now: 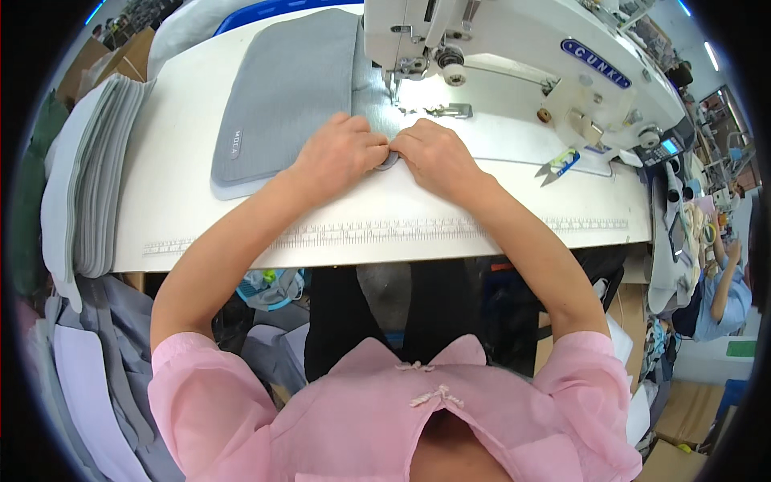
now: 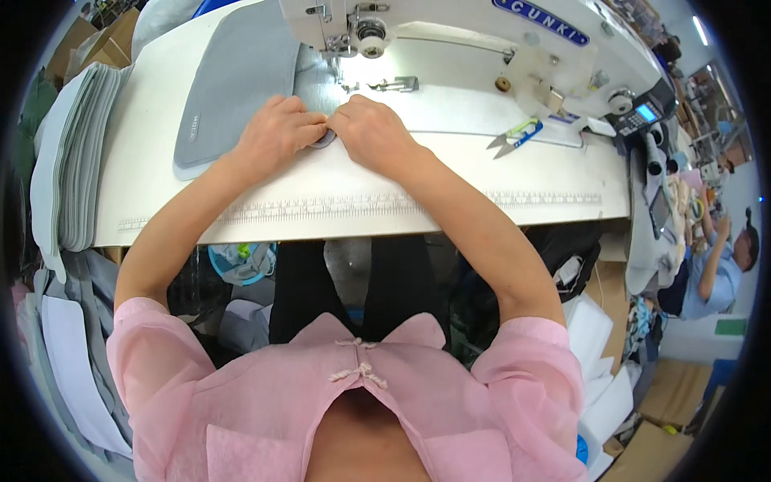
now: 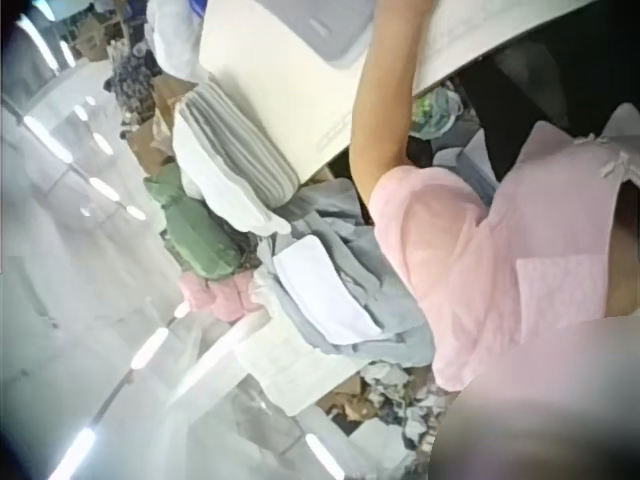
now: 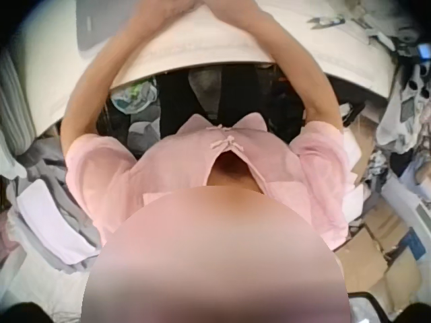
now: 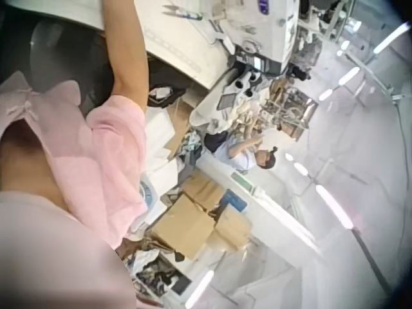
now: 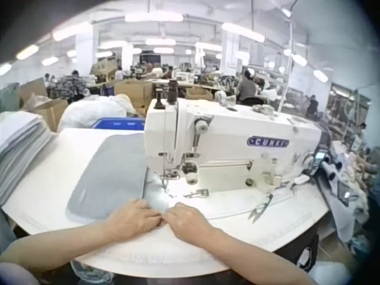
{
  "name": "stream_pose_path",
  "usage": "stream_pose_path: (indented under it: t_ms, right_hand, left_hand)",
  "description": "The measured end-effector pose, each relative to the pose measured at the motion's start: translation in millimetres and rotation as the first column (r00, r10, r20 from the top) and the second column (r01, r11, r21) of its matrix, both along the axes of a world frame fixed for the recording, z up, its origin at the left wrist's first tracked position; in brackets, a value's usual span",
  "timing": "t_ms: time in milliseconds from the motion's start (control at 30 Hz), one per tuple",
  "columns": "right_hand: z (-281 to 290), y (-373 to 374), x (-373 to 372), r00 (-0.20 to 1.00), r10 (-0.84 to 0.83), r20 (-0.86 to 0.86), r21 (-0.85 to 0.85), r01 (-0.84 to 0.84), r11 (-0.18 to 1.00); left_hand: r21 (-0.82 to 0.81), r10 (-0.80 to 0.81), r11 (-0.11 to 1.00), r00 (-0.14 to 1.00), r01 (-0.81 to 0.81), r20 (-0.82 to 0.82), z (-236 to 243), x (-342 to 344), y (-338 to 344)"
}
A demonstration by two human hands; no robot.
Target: Sewing together fabric panels and padding to assemble protective laptop sleeves.
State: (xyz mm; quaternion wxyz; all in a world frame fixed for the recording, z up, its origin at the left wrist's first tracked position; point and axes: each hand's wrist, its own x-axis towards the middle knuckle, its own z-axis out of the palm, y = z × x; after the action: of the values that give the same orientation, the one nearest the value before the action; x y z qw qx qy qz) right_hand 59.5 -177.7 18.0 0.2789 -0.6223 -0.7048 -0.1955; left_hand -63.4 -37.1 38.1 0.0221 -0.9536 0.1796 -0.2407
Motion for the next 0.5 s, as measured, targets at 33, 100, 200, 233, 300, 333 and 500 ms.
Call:
stream_pose_path:
  t_ms: [33, 100, 200, 233, 300, 333, 500]
  right_hand:
    - [0, 6, 4, 0.999, -0.029, -0.02, -0.021, 0.028, 0.999]
    - [-2, 16, 13, 0.998, -0.062, -0.032, -0.047, 0.061, 0.997]
    - [0, 19, 20, 0.985, -0.174, -0.019, -0.049, 0.173, 0.984]
    - [-1, 20, 18, 0.983, -0.184, -0.018, -0.045, 0.183, 0.982]
    - [-4, 19, 14, 0.977, -0.204, -0.066, -0.057, 0.201, 0.978]
    - [-4, 16, 14, 0.971, -0.213, -0.109, -0.066, 0.207, 0.976]
    - [-3, 11, 21, 0.963, -0.233, -0.139, -0.04, 0.229, 0.973]
  left_hand:
    - [-0.003, 0.002, 1.0, 1.0, -0.002, 0.011, 0, 5, 6]
    - [0.045, 0.01, 0.999, 0.999, -0.009, -0.034, -1, 15, 17]
    - [0.1, 0.027, 0.995, 0.999, -0.024, -0.028, 1, 34, 26]
    - [0.103, 0.045, 0.994, 0.999, -0.044, -0.005, 2, 39, 31]
    - [0.152, 0.087, 0.985, 0.996, -0.086, -0.001, -3, 44, 35]
    - [0.195, 0.134, 0.972, 0.991, -0.132, 0.003, -5, 47, 34]
    - [0.14, 0.126, 0.98, 0.988, -0.138, 0.089, -6, 50, 22]
